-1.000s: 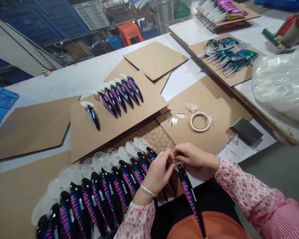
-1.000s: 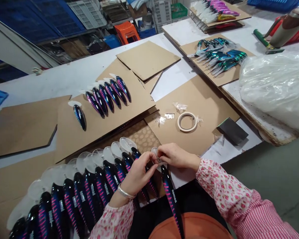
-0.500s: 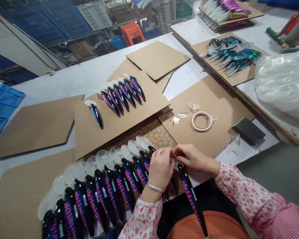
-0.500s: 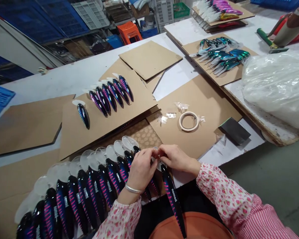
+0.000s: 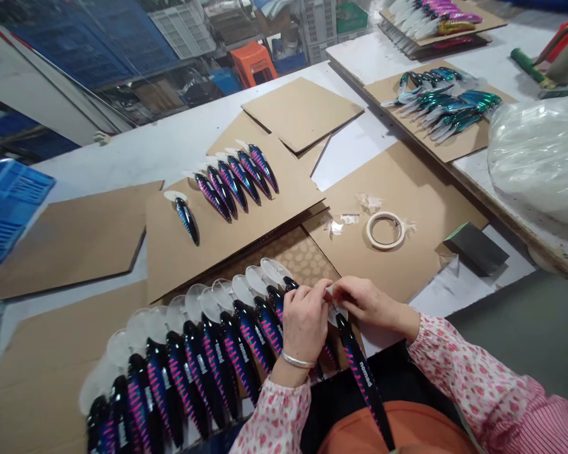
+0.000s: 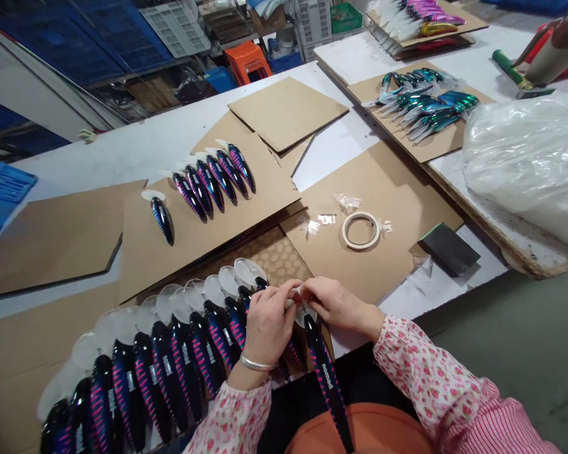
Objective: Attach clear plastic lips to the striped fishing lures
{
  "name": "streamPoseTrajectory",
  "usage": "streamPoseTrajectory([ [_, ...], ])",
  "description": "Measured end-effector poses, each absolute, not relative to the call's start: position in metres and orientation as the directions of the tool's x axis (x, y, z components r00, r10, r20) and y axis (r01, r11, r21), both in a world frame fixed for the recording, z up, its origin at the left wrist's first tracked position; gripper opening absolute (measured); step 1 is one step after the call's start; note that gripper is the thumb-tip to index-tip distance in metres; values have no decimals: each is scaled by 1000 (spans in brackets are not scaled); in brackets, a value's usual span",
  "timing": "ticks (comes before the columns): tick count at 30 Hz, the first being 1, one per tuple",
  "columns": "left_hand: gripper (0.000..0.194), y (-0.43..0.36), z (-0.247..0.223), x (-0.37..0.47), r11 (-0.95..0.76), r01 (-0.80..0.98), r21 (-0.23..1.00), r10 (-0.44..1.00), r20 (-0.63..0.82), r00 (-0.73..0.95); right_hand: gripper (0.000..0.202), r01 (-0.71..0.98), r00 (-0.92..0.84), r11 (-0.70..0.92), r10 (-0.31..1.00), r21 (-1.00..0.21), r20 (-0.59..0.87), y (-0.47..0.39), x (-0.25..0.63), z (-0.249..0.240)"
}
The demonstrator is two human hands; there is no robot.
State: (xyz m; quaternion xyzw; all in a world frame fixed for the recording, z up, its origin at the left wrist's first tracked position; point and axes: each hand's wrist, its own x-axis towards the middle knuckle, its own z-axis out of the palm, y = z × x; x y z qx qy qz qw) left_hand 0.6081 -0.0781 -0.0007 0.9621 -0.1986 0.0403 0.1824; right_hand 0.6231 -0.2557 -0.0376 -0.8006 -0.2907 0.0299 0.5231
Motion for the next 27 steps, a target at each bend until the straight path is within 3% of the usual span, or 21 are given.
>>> streamPoseTrajectory([
  [4, 36, -78, -6, 605, -834, -442, 329, -396, 201, 896, 13, 562, 791, -370, 502, -740, 349, -252, 620, -46],
  [7, 31, -79, -8, 601, -829, -440, 345, -375, 241, 895, 12, 499, 858, -470, 384, -729, 340, -250, 615, -50],
  [10, 24, -79, -9, 597, -828, -427, 364, -344, 272, 899, 10, 409, 907, -464, 298, -786, 296, -252, 610, -48],
  [15, 16, -78, -13, 597, -812, -449, 373, -346, 313, 885, 9, 413, 900, -415, 325, -811, 292, -254, 606, -46],
  [20, 7, -77, -14, 595, -816, -469, 339, -350, 356, 866, 17, 521, 851, -477, 349, -708, 392, -247, 603, -46],
  [24, 31, -73, -9, 595, -834, -413, 367, -317, 294, 902, 23, 614, 788, -562, 400, -554, 468, -244, 601, -43],
  [27, 46, -69, -5, 599, -819, -448, 358, -399, 205, 894, 22, 626, 779, -560, 416, -542, 469, -243, 600, -44],
])
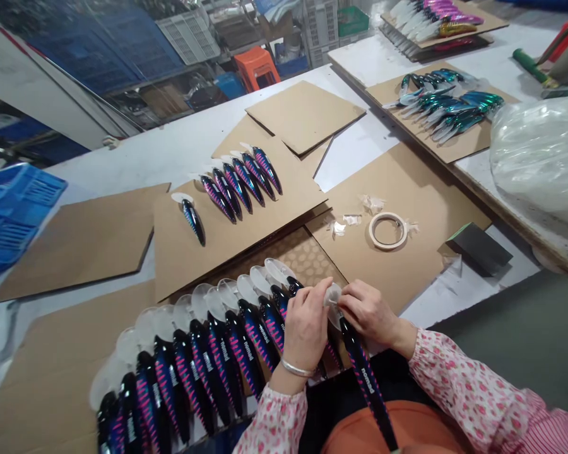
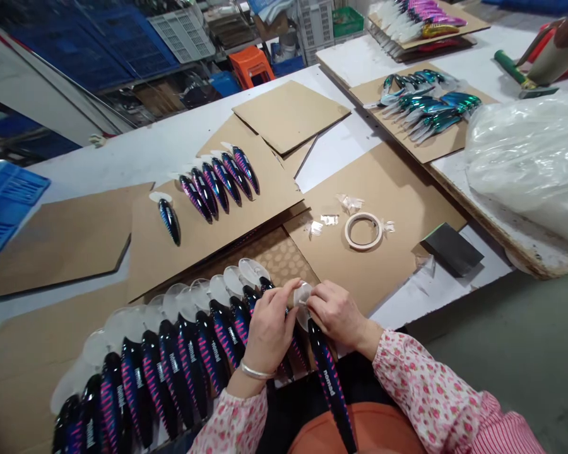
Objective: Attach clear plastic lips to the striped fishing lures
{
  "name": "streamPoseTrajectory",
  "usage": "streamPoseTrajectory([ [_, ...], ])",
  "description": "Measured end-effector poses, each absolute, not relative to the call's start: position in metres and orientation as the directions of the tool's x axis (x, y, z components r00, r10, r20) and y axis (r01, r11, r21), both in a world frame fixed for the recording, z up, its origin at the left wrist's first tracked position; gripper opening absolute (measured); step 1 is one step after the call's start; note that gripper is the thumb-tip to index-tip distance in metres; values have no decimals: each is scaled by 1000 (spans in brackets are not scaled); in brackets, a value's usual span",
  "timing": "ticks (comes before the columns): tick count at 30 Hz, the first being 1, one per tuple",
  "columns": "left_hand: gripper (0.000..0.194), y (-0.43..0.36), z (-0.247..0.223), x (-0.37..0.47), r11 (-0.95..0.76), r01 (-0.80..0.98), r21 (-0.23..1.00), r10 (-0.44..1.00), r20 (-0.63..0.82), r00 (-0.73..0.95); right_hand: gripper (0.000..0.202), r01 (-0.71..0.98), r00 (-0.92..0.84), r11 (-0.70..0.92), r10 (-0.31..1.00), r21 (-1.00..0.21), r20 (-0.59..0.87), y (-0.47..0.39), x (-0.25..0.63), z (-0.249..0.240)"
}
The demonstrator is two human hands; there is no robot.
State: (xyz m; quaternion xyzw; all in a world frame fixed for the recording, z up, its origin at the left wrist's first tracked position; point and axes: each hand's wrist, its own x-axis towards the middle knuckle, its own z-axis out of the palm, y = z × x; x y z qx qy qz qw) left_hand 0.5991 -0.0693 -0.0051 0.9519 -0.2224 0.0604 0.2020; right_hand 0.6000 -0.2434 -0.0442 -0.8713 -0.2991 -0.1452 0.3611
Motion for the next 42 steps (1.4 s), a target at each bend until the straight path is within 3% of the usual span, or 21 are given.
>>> streamPoseTrajectory([
  [4, 34, -67, -2, 603, -829, -478, 290, -444, 180, 878, 15, 560, 828, -503, 354, -658, 435, -242, 599, -48],
  [9, 21, -73, -1, 596, -838, -420, 348, -391, 153, 908, 12, 431, 902, -455, 240, -780, 359, -236, 596, -50],
  [12, 19, -77, 0, 591, -853, -336, 401, -305, 139, 942, 12, 399, 916, -456, 237, -796, 323, -235, 596, -49],
  [18, 32, -70, 3, 594, -772, -268, 576, -296, 47, 954, 12, 390, 917, -482, 286, -785, 279, -239, 598, -45],
  [21, 39, -69, -1, 598, -779, -279, 562, -289, 73, 954, 13, 391, 916, -503, 297, -771, 270, -239, 601, -46],
  [25, 32, -74, -3, 601, -809, -294, 509, -294, 82, 952, 11, 376, 922, -555, 307, -742, 237, -245, 599, -43],
  [28, 29, -77, -3, 602, -827, -291, 482, -291, 77, 954, 6, 275, 945, -546, 305, -791, 118, -256, 579, -31],
  [30, 27, -78, -3, 602, -834, -289, 469, -285, 82, 955, 16, 171, 925, -483, 378, -859, -29, -262, 556, -21],
  [33, 23, -80, -4, 601, -852, -286, 438, -270, 99, 958, 55, 49, 867, -381, 474, -923, -149, -265, 525, -11],
  [35, 24, -79, -3, 600, -848, -294, 440, -259, 140, 956, 66, 8, 872, -333, 464, -943, -156, -263, 518, -11],
  [38, 36, -73, 3, 595, -818, -341, 464, -240, 263, 934, 59, 29, 909, -312, 404, -950, -105, -253, 532, -20],
  [42, 43, -63, 9, 578, -819, -381, 429, -264, 306, 914, 52, 305, 914, -401, 378, -864, 148, -235, 580, -34],
])
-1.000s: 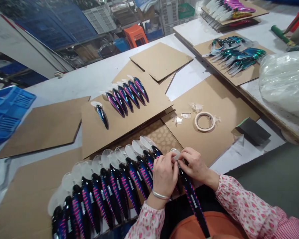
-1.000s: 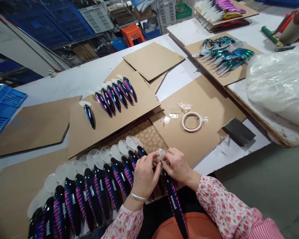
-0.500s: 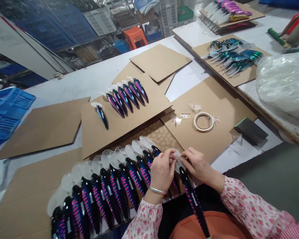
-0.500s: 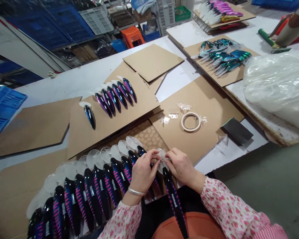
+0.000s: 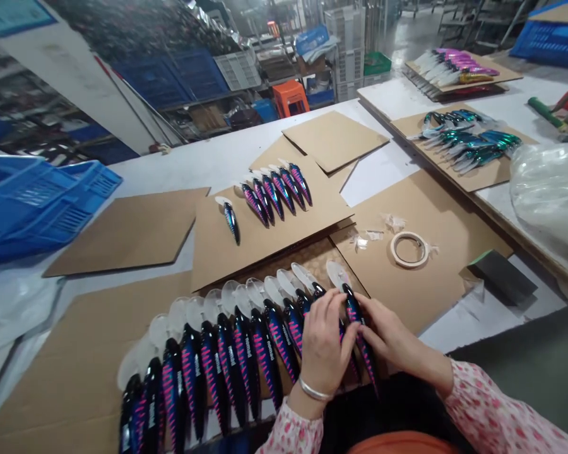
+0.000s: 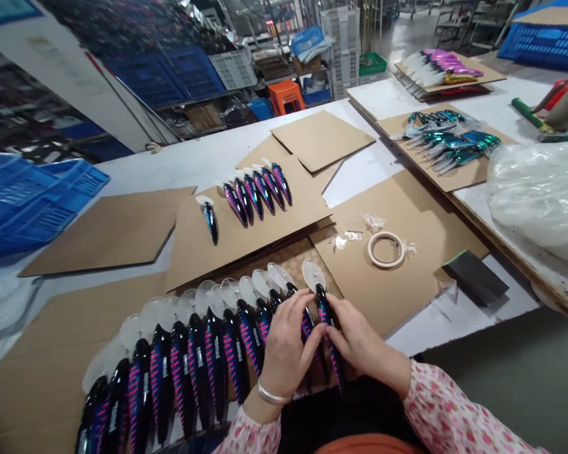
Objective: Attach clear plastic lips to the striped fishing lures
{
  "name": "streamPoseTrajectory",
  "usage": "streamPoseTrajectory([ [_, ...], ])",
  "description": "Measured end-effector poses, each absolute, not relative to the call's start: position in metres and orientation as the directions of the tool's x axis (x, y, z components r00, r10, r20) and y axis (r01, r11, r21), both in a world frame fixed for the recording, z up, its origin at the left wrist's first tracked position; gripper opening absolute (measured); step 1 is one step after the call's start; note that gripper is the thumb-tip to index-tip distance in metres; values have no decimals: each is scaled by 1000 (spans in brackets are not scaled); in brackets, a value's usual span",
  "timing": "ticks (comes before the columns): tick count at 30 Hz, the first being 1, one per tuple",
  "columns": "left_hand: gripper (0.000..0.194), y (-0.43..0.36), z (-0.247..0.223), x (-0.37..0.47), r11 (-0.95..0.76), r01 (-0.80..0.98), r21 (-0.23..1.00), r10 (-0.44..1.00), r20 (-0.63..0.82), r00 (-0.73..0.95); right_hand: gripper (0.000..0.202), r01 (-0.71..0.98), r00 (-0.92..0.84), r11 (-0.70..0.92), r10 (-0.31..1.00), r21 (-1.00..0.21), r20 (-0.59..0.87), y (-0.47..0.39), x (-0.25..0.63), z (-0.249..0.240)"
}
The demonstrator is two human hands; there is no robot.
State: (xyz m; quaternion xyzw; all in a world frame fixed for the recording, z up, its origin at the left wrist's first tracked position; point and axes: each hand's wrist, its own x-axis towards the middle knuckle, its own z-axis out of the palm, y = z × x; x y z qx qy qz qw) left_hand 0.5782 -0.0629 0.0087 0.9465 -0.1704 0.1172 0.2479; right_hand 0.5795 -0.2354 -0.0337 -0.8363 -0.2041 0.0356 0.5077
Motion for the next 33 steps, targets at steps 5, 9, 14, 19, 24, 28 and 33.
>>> streamPoseTrajectory([
  [5, 63, -67, -11, 557, -867, -382, 321, -316, 240, 918, 27, 517, 791, -625, 610, -585, 47, -228, 659, -15],
  [9, 71, -73, -34, 554, -873, -427, 235, -373, 243, 895, 17, 427, 852, -716, 523, -552, -19, -207, 752, 26],
  [14, 59, -65, -51, 558, -884, -429, 184, -357, 327, 875, 31, 336, 942, -825, 305, -455, 142, -146, 854, 51],
  [19, 61, -55, -58, 562, -878, -445, 175, -351, 398, 848, 37, 350, 937, -834, 311, -426, 162, -111, 893, 47],
  [24, 51, -57, -49, 563, -889, -420, 182, -338, 357, 871, 54, 379, 925, -802, 350, -462, 151, -141, 862, 44],
  [28, 47, -58, -37, 563, -901, -397, 172, -331, 319, 888, 50, 482, 865, -673, 469, -561, 181, -212, 758, 22],
  [33, 43, -60, -20, 565, -904, -407, 134, -357, 289, 888, 36, 448, 841, -569, 529, -690, 110, -283, 591, -22],
])
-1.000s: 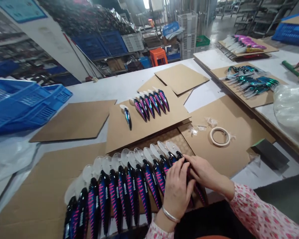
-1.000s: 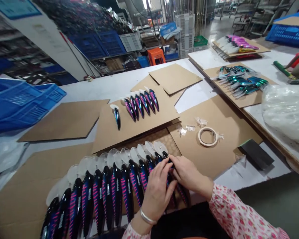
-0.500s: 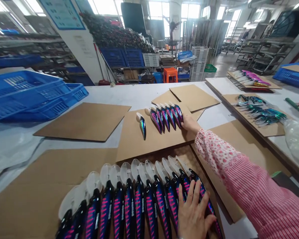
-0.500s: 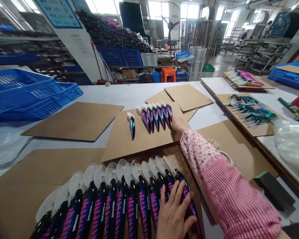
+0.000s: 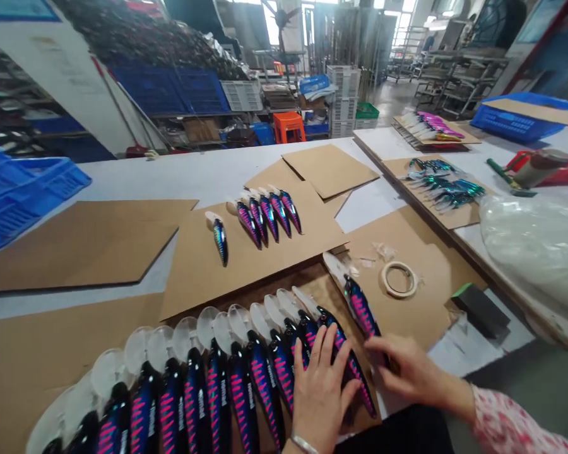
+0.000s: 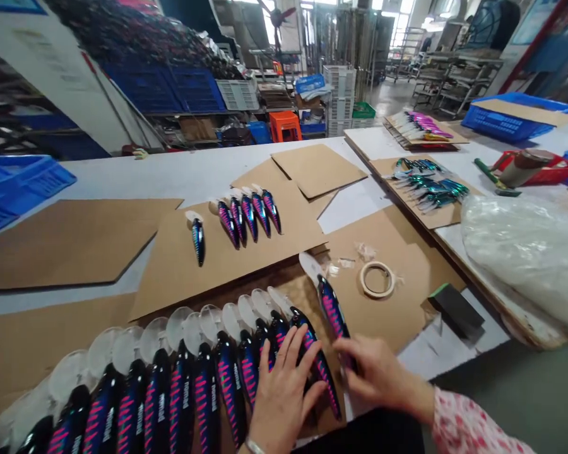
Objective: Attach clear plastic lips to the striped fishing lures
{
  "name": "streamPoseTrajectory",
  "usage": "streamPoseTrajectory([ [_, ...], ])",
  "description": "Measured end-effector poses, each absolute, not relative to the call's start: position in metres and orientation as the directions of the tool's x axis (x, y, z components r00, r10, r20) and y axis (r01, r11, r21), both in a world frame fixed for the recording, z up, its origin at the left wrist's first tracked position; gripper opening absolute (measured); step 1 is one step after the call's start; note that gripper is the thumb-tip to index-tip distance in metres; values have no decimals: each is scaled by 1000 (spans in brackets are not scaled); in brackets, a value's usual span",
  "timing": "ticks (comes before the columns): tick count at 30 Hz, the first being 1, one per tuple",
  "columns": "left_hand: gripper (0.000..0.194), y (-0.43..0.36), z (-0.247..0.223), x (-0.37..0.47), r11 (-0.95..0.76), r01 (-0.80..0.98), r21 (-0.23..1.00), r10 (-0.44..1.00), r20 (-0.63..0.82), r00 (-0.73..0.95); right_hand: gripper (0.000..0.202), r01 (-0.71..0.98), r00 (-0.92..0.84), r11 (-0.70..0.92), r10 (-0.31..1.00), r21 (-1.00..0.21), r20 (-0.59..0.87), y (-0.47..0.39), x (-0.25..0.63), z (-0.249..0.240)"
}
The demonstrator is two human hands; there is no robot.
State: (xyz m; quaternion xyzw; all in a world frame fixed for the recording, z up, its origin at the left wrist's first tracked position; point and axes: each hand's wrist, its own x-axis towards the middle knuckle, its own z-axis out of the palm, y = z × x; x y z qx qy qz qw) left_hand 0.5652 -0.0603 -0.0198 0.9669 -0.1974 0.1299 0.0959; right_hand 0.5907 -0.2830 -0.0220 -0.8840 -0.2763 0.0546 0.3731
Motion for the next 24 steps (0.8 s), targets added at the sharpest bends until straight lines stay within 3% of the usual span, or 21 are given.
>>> streamPoseTrajectory([
  [6, 39, -96, 0, 576, -904, -414, 109, -374, 273, 887, 45, 346, 874, -639, 486, -687, -11, -281, 509, -37],
  [10, 38, -123, -4, 579, -857, -508, 83, -480, 229, 847, 29, 412, 781, -561, 624, -718, -39, -295, 530, -24],
  [12, 36, -131, -8, 577, -864, -499, 69, -477, 206, 854, 20, 419, 815, -544, 579, -727, 36, -314, 555, -17],
  [15, 33, -139, -10, 571, -864, -499, 70, -479, 190, 857, 18, 333, 943, -752, 263, -569, 205, -345, 605, -11],
  [17, 31, -141, -9, 568, -860, -504, 87, -482, 190, 855, 18, 306, 940, -882, 222, -359, 258, -358, 638, -10],
  [19, 30, -140, -7, 568, -856, -503, 118, -474, 208, 855, 12, 332, 926, -920, 275, -209, 260, -362, 661, -11],
  [21, 32, -136, -5, 572, -848, -503, 167, -452, 270, 850, 12, 396, 897, -900, 338, -179, 286, -358, 670, -12],
  [24, 42, -127, 1, 583, -814, -490, 312, -346, 418, 840, 15, 535, 829, -781, 411, -322, 380, -343, 656, -12],
])
